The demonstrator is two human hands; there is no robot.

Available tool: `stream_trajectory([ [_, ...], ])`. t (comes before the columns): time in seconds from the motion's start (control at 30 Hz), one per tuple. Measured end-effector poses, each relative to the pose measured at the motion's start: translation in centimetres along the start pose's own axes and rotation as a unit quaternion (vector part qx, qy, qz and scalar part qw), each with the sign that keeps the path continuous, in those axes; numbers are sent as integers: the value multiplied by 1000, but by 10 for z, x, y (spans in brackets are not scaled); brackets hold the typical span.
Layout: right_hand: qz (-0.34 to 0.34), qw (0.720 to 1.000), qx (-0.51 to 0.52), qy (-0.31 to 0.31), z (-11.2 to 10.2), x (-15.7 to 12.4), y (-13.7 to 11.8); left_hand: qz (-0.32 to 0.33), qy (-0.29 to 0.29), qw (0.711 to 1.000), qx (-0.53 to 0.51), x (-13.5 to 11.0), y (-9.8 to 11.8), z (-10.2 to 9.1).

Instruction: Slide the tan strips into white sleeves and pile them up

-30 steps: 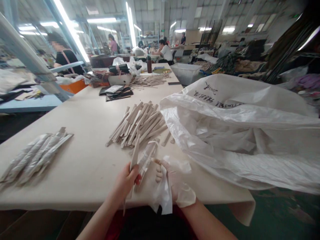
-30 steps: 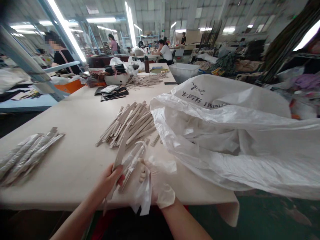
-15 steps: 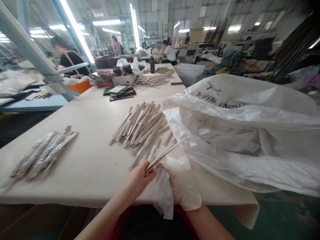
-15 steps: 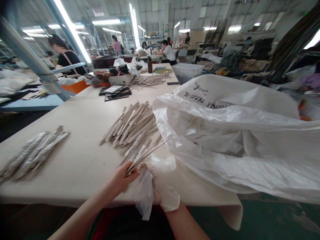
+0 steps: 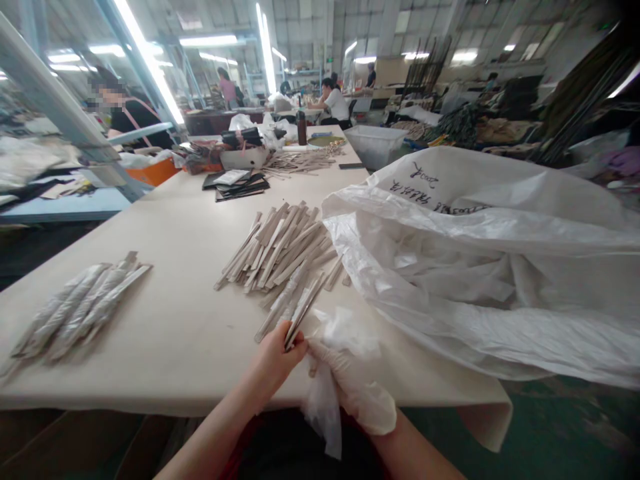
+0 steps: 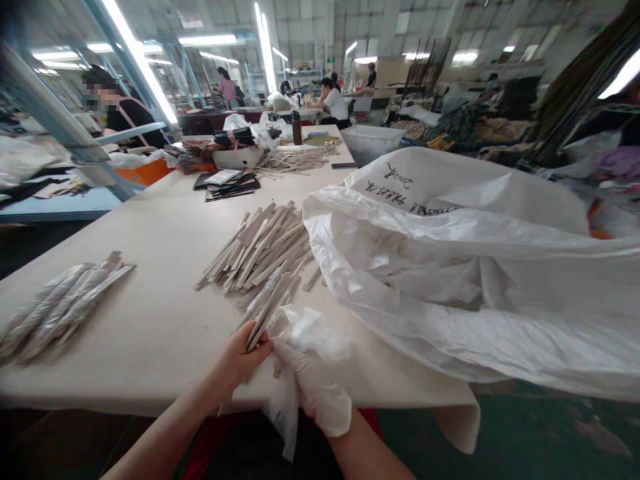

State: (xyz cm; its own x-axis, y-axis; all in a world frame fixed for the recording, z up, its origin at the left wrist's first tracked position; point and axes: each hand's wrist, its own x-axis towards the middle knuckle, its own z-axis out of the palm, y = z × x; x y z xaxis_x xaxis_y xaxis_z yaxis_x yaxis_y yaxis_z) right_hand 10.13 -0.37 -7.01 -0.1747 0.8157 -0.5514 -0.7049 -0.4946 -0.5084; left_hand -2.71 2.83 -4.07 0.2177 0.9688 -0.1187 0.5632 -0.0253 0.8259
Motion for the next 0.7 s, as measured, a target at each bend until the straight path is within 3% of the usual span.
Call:
stream_trajectory([
  [0.1, -66, 997, -21, 34, -3, 4, -6, -26, -36, 996, -77, -7, 1, -10],
  [0.2, -86, 996, 4, 20, -7, 10, -22, -103, -76, 980, -153, -27, -5, -25],
  [0.37, -78, 994, 64, 39, -7, 22, -38, -190, -26, 963, -191, -66, -26, -47],
  [0.43, -87, 993, 54, 63, -5, 27, -39, -196, -15, 963, -183, -73, -29, -53],
  [0.53, -101, 991, 5, 93, -2, 28, -37, -182, -53, 973, -131, -73, -25, -59],
  [0.7, -147, 984, -75, 73, -5, 20, -41, -150, -45, 987, -39, -65, -22, -70],
])
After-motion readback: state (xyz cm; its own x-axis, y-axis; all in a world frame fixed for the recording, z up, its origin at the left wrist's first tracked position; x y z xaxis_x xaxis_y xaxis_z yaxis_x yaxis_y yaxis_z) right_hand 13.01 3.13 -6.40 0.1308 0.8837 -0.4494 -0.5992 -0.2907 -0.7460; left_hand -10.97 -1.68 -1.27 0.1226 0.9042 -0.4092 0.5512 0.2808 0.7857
